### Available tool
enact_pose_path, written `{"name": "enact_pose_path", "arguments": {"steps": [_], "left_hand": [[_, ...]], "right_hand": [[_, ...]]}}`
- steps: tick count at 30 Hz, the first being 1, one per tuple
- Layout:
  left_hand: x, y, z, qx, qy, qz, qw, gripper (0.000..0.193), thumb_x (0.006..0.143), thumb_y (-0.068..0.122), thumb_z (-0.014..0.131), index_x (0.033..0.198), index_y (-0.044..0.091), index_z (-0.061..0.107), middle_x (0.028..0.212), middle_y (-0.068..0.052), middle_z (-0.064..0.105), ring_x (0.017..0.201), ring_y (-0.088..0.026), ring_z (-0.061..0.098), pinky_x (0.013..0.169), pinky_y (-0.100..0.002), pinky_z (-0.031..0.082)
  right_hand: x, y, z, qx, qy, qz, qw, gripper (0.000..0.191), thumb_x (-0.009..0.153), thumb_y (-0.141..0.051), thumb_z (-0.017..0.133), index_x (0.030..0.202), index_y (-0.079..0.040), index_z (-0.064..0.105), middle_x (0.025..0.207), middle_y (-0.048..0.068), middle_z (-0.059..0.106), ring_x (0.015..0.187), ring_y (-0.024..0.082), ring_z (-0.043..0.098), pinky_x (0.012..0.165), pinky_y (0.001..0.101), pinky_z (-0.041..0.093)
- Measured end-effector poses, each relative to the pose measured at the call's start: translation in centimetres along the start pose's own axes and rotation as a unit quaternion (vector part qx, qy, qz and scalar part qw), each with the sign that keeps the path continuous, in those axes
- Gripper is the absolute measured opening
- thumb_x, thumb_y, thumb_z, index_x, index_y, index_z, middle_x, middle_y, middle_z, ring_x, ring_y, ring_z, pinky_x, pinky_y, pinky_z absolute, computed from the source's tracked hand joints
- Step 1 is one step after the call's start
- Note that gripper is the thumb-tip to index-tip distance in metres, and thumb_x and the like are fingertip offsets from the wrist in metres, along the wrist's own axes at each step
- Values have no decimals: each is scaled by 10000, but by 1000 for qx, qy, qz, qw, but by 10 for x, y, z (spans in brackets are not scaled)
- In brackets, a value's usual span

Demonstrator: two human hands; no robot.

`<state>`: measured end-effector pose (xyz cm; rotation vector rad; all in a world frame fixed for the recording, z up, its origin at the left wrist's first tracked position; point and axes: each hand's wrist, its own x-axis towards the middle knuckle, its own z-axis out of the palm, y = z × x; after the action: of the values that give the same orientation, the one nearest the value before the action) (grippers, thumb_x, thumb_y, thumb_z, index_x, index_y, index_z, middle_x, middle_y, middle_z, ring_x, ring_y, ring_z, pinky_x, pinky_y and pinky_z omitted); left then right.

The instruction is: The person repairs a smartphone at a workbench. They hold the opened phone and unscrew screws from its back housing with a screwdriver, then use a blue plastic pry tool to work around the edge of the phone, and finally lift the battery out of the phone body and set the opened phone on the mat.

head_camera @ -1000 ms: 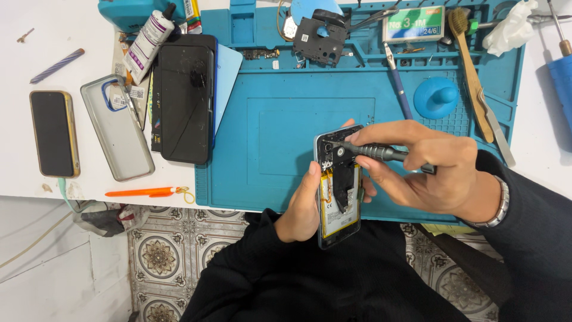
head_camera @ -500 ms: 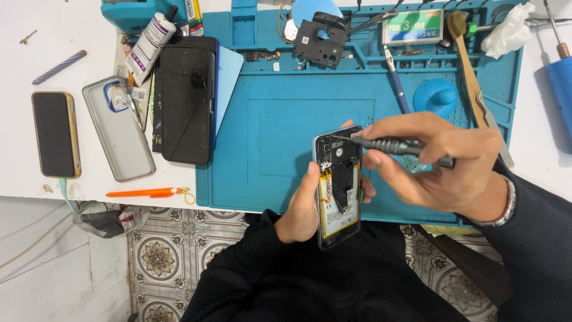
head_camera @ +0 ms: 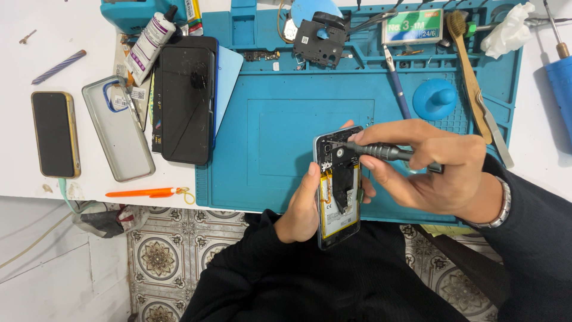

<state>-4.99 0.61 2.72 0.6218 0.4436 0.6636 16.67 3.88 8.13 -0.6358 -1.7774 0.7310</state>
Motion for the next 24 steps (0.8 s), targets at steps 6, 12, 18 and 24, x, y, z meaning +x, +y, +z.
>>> {"name": "enact_pose_path", "arguments": {"steps": [6,12,18,24], "left_hand": [[3,4,4,-9,10,20,1000,720,1095,544,204,1687,136,159,1391,-132,552,1131,-245,607,1018,-429,517],[0,-2,-2,7,-3,-2,1000,753,1129,585,178,1631,37,294,1259,-194,613,1185,-261,619,1070,-434,516],[-1,-5,-5,-1,2,-5,1000,746,1124,581,178,1612,35,319,1251,-191,612,1188,-261,612,1072,-435,510],[1,-1,-1,4,2,2,1000,734,1130,565,171,1625,39,299,1302,-180,590,1189,-260,615,1069,-442,517]], "right_hand": [[9,-5,-9,-123,8,-21,992,424,892,81,704,923,47,283,1039,355,653,929,298,756,625,285,582],[1,-2,-1,-81,-18,9,996,417,885,76,731,833,-28,331,1096,353,663,1006,331,753,654,301,600],[-4,-2,-2,-56,-13,24,998,422,900,72,735,814,-24,333,1128,343,667,981,290,763,635,280,594],[3,-2,-1,18,7,17,1000,377,903,93,676,902,6,309,1101,375,638,895,248,779,604,253,599]]}}
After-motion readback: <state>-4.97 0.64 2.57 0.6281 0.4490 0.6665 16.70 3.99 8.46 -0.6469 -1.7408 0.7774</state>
